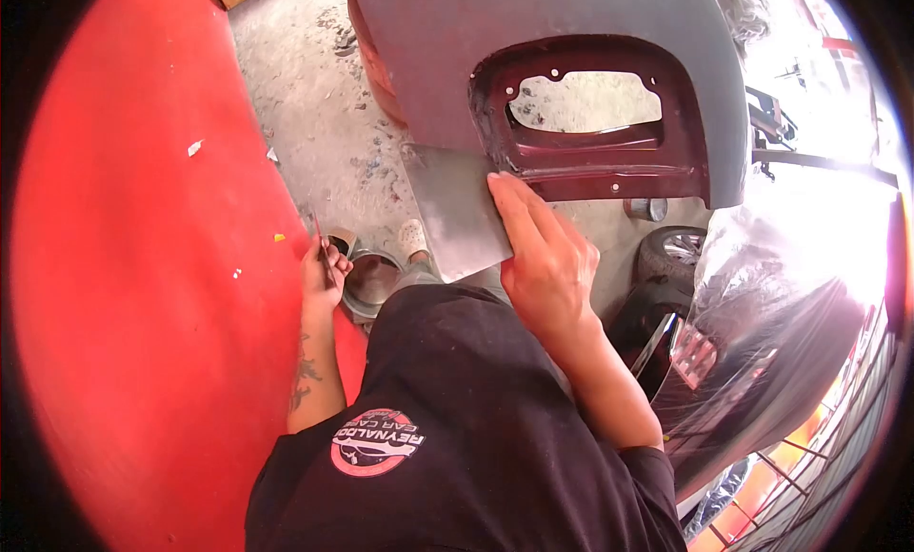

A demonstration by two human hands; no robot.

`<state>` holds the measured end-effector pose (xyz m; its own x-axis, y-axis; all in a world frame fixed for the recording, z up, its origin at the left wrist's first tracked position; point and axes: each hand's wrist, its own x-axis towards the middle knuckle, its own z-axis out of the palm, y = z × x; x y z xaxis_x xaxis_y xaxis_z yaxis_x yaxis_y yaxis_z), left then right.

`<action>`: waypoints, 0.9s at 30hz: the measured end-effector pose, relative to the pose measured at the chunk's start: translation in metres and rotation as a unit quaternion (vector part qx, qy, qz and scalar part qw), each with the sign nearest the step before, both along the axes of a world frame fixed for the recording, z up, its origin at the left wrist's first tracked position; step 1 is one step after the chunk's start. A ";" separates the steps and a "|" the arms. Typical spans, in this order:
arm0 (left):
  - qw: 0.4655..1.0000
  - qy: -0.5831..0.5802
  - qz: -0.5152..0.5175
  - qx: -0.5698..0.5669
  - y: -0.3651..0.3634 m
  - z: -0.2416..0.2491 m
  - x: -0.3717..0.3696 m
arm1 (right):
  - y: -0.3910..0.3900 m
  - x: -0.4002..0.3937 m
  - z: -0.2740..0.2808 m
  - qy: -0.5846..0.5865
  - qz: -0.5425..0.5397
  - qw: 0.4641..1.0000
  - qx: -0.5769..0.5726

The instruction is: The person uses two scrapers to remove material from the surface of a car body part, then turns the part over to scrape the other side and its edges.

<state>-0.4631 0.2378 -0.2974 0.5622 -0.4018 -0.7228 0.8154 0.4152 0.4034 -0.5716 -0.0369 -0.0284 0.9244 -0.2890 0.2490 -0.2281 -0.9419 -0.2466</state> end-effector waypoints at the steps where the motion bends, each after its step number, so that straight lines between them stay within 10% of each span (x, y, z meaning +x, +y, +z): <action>1: 1.000 0.000 -0.001 -0.001 0.001 0.000 0.000 | 0.001 0.004 -0.003 -0.014 0.001 1.000 0.004; 27: 1.000 0.009 0.009 -0.001 0.009 -0.003 0.008 | 0.004 0.012 -0.002 -0.030 -0.013 0.999 -0.035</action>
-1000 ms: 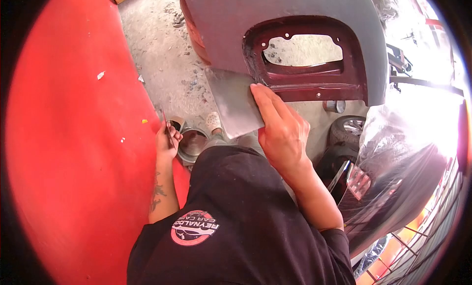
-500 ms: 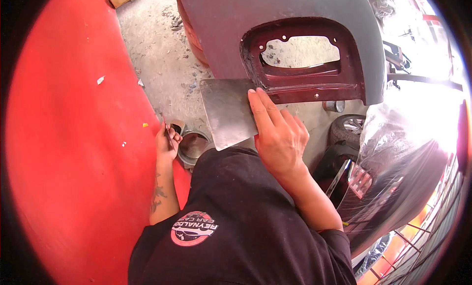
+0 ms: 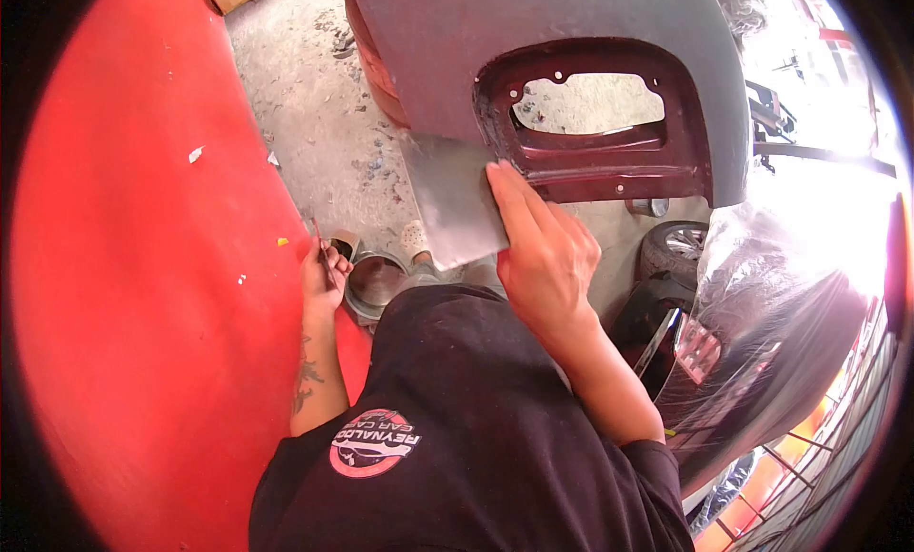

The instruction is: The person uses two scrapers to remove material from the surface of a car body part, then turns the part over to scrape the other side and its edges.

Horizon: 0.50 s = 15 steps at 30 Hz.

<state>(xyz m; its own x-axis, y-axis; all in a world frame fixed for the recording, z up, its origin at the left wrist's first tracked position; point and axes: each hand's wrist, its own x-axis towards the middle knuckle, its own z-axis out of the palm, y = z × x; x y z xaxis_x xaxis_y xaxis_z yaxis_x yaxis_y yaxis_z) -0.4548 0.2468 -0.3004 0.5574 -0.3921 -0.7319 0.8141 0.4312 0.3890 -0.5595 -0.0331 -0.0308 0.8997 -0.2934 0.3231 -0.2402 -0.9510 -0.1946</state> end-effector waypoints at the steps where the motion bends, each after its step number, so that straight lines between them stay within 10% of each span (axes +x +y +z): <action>1: 1.000 0.000 0.000 -0.006 0.001 -0.001 0.001 | 0.001 -0.005 0.002 0.007 -0.003 1.000 0.002; 15: 1.000 -0.003 -0.001 0.004 0.010 -0.007 0.006 | 0.005 -0.018 0.011 0.059 -0.009 0.998 0.014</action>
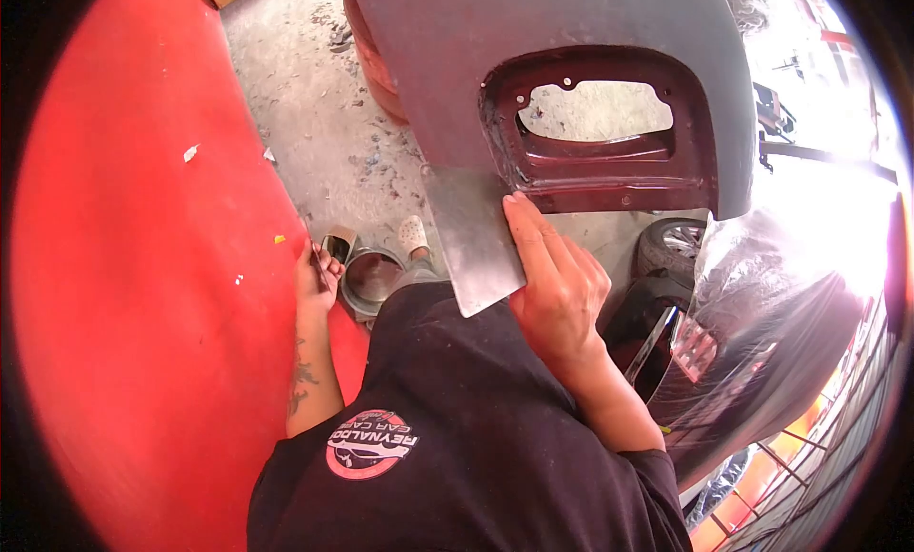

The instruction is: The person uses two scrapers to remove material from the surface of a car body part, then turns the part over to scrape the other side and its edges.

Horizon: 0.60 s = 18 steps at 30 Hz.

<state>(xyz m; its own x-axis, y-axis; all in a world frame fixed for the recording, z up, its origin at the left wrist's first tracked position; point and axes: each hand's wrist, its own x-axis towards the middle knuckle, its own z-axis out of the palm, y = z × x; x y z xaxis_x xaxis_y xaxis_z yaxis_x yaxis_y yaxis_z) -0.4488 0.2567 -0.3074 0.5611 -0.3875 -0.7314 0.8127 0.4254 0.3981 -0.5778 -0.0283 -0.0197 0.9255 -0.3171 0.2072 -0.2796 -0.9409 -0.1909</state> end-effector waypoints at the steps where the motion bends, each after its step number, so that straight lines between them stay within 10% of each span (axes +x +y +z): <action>1: 1.000 0.003 0.002 0.002 0.000 0.001 0.000 | 0.000 0.001 -0.001 0.001 0.000 1.000 0.001; 18: 1.000 -0.002 -0.005 -0.008 -0.005 0.000 0.004 | -0.002 0.028 -0.001 -0.042 -0.016 0.996 0.077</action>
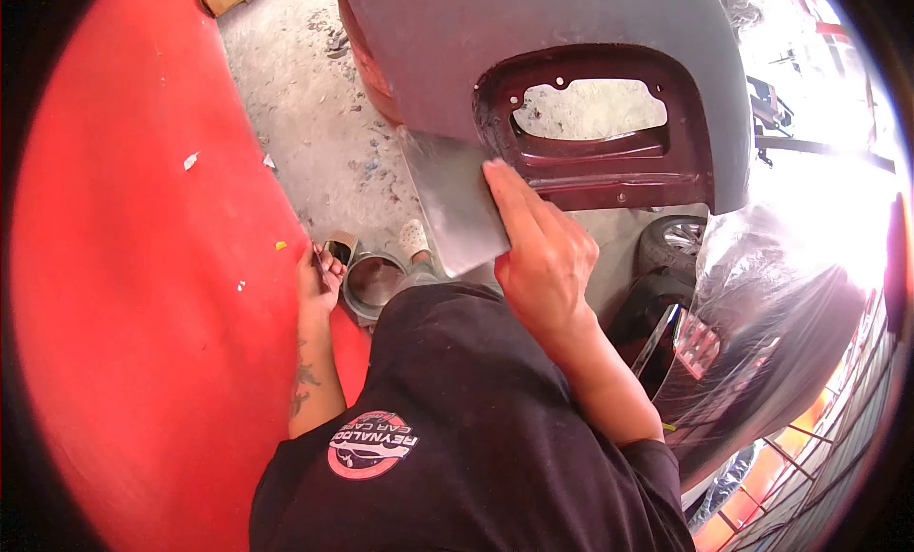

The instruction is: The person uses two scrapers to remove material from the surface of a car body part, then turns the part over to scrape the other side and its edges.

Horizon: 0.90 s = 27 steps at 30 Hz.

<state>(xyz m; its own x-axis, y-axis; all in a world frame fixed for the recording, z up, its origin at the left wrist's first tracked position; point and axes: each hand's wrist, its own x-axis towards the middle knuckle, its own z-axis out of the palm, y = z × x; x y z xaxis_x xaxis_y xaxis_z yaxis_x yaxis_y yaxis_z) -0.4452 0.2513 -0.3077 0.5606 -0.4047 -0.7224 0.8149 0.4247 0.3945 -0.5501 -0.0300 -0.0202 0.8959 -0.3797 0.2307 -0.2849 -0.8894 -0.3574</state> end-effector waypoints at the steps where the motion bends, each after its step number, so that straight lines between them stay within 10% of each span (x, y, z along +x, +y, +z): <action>1: 1.000 0.002 0.001 0.014 0.000 0.001 0.000 | -0.003 0.002 -0.003 0.000 0.000 1.000 0.001; 27: 1.000 0.006 0.027 0.006 0.004 0.004 -0.003 | -0.081 0.040 0.045 -0.087 0.002 0.994 0.070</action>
<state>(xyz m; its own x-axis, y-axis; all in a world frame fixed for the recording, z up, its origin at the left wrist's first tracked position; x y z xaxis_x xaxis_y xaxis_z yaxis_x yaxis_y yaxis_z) -0.4487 0.2551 -0.3040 0.5732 -0.3659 -0.7332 0.7953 0.4640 0.3901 -0.5098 -0.1105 0.0245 0.8487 -0.4153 0.3276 -0.2042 -0.8286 -0.5213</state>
